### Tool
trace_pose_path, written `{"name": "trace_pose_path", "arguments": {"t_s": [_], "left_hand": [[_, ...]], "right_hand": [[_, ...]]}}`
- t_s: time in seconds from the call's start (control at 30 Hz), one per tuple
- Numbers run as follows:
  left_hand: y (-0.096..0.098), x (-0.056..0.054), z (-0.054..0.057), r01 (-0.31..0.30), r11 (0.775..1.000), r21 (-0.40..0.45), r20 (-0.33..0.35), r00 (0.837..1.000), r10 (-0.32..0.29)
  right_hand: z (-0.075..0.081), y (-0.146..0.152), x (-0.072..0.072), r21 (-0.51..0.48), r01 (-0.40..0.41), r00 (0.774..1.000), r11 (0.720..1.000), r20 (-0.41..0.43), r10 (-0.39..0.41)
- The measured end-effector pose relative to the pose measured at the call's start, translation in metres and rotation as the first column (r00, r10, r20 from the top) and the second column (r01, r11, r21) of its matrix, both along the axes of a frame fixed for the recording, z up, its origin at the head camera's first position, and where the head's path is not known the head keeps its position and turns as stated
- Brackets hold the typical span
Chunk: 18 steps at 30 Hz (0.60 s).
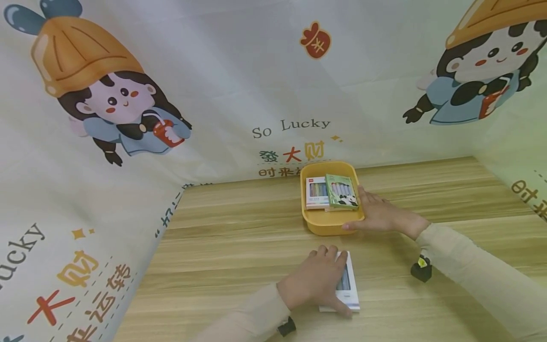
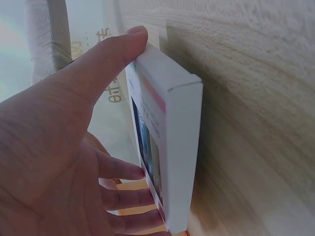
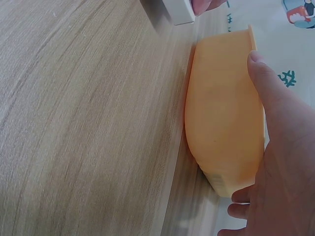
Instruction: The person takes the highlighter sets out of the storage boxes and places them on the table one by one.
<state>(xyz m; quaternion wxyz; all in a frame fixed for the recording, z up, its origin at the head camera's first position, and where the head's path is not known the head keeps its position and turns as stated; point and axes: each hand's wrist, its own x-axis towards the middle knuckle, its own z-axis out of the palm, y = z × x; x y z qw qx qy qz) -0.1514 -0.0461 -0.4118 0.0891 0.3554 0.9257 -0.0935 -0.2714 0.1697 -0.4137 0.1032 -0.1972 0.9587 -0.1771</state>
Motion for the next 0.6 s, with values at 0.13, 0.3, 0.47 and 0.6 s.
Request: {"name": "trace_pose_path", "arguments": {"t_s": [0.13,0.3,0.47,0.6], "left_hand": [[0.0004,-0.0004,-0.0003,0.010,1.000,-0.003,-0.013,1.000,-0.010],[0.0018,-0.0011,-0.0012,0.006,1.000,0.000,0.006,1.000,-0.006],[0.0034,-0.0005,-0.0007,0.001,1.000,0.007,0.010,1.000,-0.001],[0.0049,-0.0002,0.0007,0.005,1.000,0.006,0.006,1.000,-0.005]], "right_hand": [[0.0014,-0.0015,0.0003,-0.003,0.000,1.000,1.000,-0.004,0.000],[0.0025,-0.0018,0.0007,0.000,-0.002,1.000,1.000,-0.004,0.002],[0.0032,-0.0020,0.0012,0.004,-0.005,1.000,1.000,-0.004,0.005],[0.0035,-0.0018,0.0013,0.006,-0.005,1.000,1.000,-0.010,0.005]]}}
